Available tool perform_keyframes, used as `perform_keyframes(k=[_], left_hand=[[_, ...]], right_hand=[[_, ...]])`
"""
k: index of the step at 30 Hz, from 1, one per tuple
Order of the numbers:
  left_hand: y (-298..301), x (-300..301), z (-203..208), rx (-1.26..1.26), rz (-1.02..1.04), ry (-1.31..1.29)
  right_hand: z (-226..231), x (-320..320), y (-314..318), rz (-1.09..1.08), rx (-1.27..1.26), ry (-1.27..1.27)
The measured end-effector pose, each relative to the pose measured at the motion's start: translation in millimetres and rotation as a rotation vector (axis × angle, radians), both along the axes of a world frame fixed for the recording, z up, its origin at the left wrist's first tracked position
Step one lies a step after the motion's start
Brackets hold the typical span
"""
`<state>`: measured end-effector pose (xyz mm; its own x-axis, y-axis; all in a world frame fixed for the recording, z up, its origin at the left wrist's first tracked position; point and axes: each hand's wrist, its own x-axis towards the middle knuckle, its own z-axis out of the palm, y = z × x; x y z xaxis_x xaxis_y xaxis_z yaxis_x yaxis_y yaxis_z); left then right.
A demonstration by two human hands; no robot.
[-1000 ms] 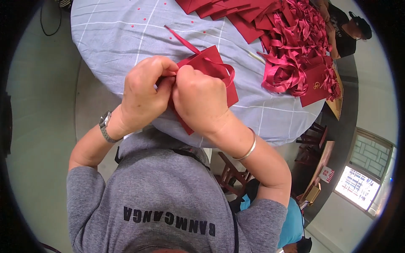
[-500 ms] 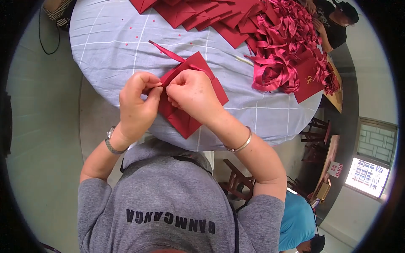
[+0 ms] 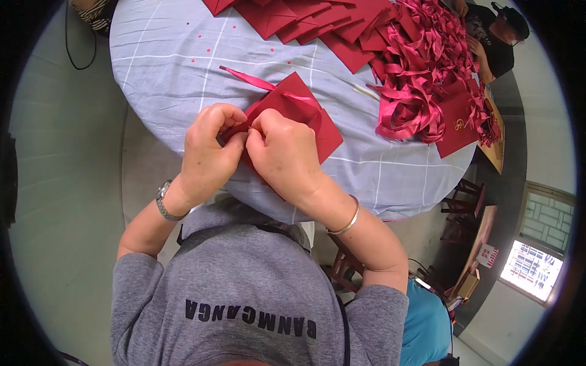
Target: The person attaches ribbon handles to gift bags by inserting the ends of ribbon strips into the holes of the bags by hand.
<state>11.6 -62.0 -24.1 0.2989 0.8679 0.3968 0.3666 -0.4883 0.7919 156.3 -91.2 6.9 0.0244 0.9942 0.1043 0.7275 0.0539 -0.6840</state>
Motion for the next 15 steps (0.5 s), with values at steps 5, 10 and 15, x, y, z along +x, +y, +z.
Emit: perform_keyframes(k=[5,10,15], left_hand=[[-4,7,-4,0.016,0.017,-0.179],[-3,-1,4,0.045,-0.007,-0.221],[7,-15,10,0.114,-0.119,-0.170]], right_hand=[[13,3,6,0.103,-0.014,-0.209],[17,9,11,0.125,-0.024,-0.077],[17,16,20,0.275,-0.038,0.026]])
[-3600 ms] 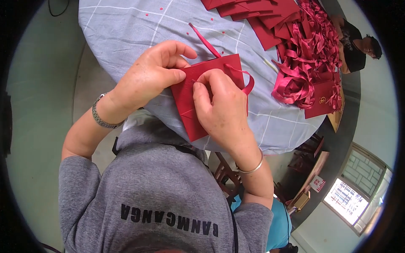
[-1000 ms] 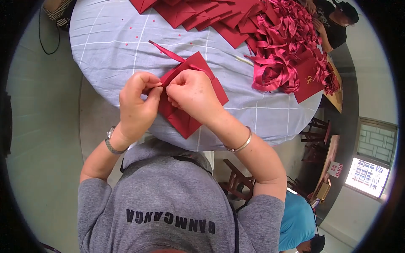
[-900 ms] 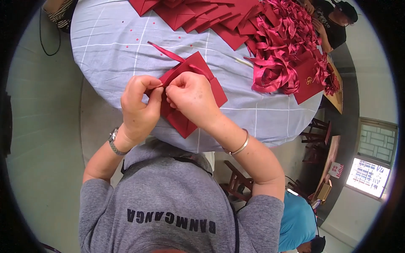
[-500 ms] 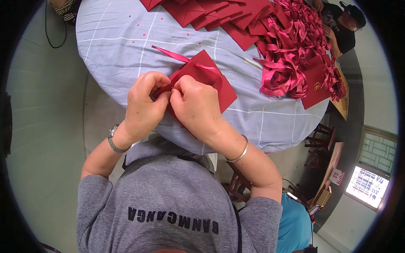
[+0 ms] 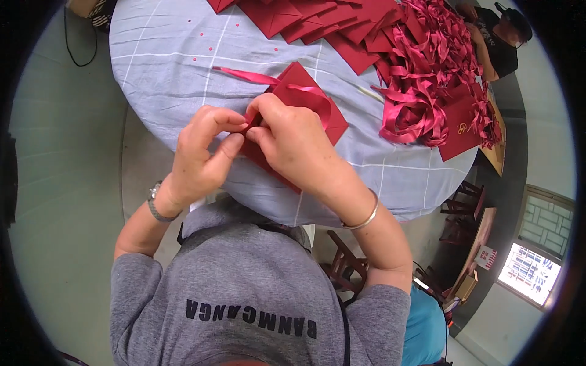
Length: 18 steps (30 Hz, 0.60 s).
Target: The person attaches ribbon handles to gift bags by inserting the ends of ribbon strips into the holes of the bags by hand.
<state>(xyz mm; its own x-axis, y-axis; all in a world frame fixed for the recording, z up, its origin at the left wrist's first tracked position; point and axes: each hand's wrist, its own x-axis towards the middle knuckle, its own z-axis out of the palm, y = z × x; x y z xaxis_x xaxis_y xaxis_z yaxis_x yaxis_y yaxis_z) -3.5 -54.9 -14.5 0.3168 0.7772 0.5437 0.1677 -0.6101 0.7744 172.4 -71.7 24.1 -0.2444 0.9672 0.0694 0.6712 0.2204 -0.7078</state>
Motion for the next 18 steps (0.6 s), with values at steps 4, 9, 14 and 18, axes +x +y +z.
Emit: perform_keyframes(k=[4,9,14,18], left_hand=[[17,-9,14,-0.424,-0.145,0.103],[45,-8,31,-0.626,-0.365,0.314],[49,-5,28,-0.079,-0.341,0.369],[49,1,29,-0.166,-0.397,0.385]], right_hand=[[-6,-1,-3,0.037,0.022,-0.040],[-11,-1,-9,0.012,0.111,-0.105],[-8,4,-13,0.008,0.156,-0.077],[-10,6,-15,0.013,0.216,-0.085]])
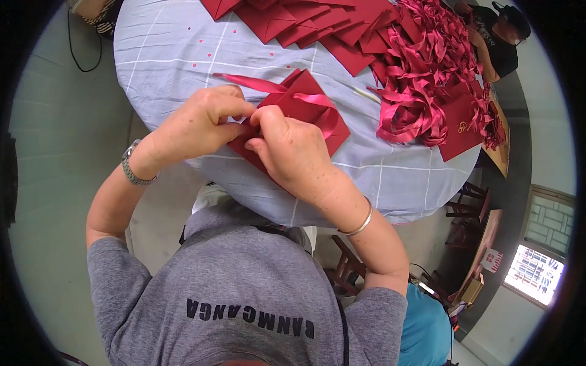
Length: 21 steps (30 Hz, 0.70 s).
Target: The person attaches ribbon handles to gift bags by inserting the ends of ribbon strips into the holes of the bags by hand.
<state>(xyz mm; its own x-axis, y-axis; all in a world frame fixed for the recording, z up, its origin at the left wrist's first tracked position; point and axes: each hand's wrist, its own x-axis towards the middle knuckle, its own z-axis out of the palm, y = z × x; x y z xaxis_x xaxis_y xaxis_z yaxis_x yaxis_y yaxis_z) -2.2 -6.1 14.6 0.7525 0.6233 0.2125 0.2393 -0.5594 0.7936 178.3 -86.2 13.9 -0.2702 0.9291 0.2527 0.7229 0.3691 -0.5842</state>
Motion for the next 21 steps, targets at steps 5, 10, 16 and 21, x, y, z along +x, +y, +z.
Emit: perform_keyframes(k=[5,10,16,21], left_hand=[[1,4,-8,0.098,-0.028,0.029],[5,0,-21,0.156,0.046,0.041],[15,-4,-27,0.204,0.049,0.197],[53,-31,-22,0.411,0.323,0.367]], right_hand=[[-4,2,-6,0.018,0.052,-0.023],[6,-7,-36,-0.066,0.415,-0.327],[-35,8,-60,-0.027,0.100,-0.128],[-40,10,-59,0.007,0.156,-0.165]])
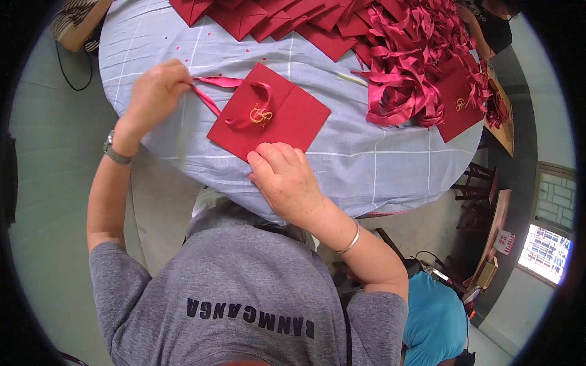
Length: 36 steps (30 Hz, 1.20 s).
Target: The person attaches ribbon handles to gift bags by inserting the ends of ribbon strips into the holes of the bags by hand.
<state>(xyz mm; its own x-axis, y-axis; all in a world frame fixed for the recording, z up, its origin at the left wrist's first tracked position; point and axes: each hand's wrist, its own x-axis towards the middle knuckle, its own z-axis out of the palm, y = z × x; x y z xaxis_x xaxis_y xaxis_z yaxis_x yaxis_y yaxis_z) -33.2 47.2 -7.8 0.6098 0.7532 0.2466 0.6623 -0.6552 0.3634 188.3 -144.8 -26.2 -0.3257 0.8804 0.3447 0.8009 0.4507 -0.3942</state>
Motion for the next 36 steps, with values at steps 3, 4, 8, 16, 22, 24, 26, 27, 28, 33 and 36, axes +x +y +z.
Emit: perform_keyframes(k=[3,4,8,16,22,24,26,27,28,33,36], left_hand=[[22,-18,-4,0.089,0.181,0.061],[27,-18,-5,0.088,0.183,0.068],[38,-14,-13,0.039,0.288,-0.058],[21,18,-3,-0.119,0.086,-0.437],[17,27,-3,0.028,-0.146,0.021],[16,27,-5,0.026,-0.219,-0.039],[17,27,-5,0.026,-0.291,-0.099],[18,25,-6,0.111,-0.339,-0.063],[18,24,-6,0.196,-0.387,-0.027],[27,23,-11,0.367,-0.299,0.096],[34,28,-12,0.449,-0.190,0.160]], right_hand=[[0,1,0,-0.006,-0.005,0.002],[1,1,-1,-0.003,-0.005,0.008],[3,1,-1,0.010,-0.065,0.058],[2,3,-3,0.007,-0.072,0.071],[3,2,-3,0.007,-0.067,0.073],[1,2,-2,0.015,-0.064,0.080],[2,2,-2,0.011,-0.063,0.081],[2,3,-2,0.011,-0.065,0.082],[2,3,-2,0.012,-0.066,0.084],[1,3,-4,0.033,-0.053,0.066],[2,3,-3,0.027,-0.038,0.030]])
